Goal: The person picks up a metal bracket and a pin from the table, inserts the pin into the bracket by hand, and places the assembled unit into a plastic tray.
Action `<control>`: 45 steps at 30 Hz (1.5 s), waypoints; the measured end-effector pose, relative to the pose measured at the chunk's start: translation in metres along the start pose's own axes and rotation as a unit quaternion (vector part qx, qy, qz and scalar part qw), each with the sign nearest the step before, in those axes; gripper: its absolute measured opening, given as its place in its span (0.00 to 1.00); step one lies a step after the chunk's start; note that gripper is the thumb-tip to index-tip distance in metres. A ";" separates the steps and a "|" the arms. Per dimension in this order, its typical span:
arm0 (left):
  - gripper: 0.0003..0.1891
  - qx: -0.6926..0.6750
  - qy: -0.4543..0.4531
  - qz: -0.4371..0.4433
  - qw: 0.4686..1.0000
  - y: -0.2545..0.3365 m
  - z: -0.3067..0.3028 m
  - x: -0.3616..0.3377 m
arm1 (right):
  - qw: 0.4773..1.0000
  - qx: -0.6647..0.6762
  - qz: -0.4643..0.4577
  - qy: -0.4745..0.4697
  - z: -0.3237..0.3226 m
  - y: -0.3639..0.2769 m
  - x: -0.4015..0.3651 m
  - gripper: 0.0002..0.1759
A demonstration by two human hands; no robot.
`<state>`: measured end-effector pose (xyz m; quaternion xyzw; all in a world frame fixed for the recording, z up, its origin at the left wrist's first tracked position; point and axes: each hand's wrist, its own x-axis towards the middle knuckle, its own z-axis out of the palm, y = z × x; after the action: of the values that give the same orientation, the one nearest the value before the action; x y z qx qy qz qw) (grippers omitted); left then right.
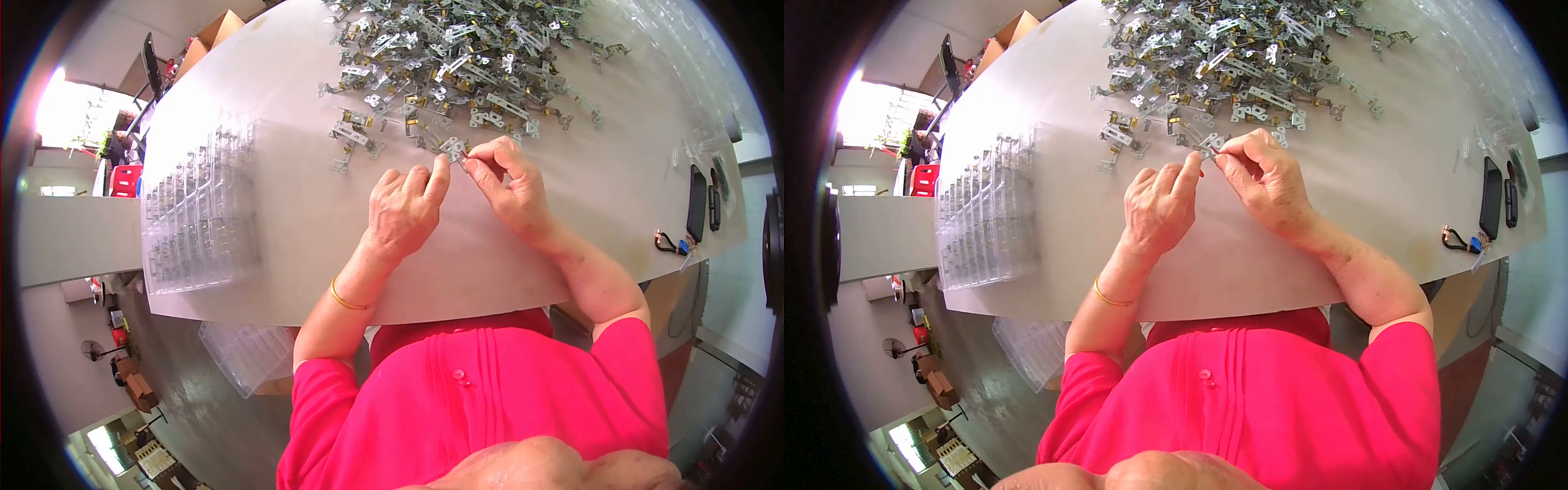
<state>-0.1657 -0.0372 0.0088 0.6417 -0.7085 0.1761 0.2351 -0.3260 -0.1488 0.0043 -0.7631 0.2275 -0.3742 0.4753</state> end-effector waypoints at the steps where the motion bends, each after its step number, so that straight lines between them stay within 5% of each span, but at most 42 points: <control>1: 0.19 -0.007 -0.001 0.006 1.000 0.001 0.000 0.000 | 1.000 0.009 -0.018 0.017 -0.001 -0.001 0.000 0.03; 5: 0.17 -0.047 -0.015 0.038 0.998 0.004 0.005 -0.001 | 0.988 0.118 -0.020 0.097 -0.002 0.002 0.003 0.03; 7: 0.13 -0.274 0.097 -0.099 0.952 0.004 0.013 0.001 | 0.981 0.167 0.030 0.091 -0.006 -0.008 0.005 0.03; 8: 0.13 -0.274 0.098 -0.097 0.952 0.003 0.012 0.001 | 0.969 0.218 0.081 0.086 -0.007 -0.011 0.006 0.04; 10: 0.11 -0.438 -0.005 -0.335 0.834 0.001 0.006 -0.003 | 0.975 0.191 0.107 0.040 -0.011 -0.012 0.003 0.04; 14: 0.10 -0.483 -0.005 -0.362 0.797 -0.001 0.005 -0.003 | 0.979 0.149 0.135 -0.040 -0.004 -0.011 -0.003 0.05; 27: 0.13 -0.397 0.027 -0.300 0.867 0.002 0.005 -0.002 | 0.973 0.147 0.166 -0.060 -0.004 -0.012 0.000 0.05; 32: 0.12 -0.254 0.087 -0.157 0.950 -0.006 0.006 -0.001 | 0.976 0.133 0.162 -0.063 -0.003 -0.010 -0.001 0.07; 38: 0.15 -0.205 0.067 -0.070 0.974 -0.009 0.002 0.002 | 0.950 0.215 0.209 -0.089 -0.008 -0.010 0.003 0.10; 45: 0.18 -0.203 0.055 -0.076 0.975 -0.007 0.001 0.001 | 0.901 0.308 0.270 -0.144 -0.017 -0.008 0.010 0.14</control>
<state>-0.1586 -0.0393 0.0079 0.6222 -0.6642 0.0454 0.4119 -0.3332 -0.1614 0.0200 -0.5335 0.2271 -0.1691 0.7970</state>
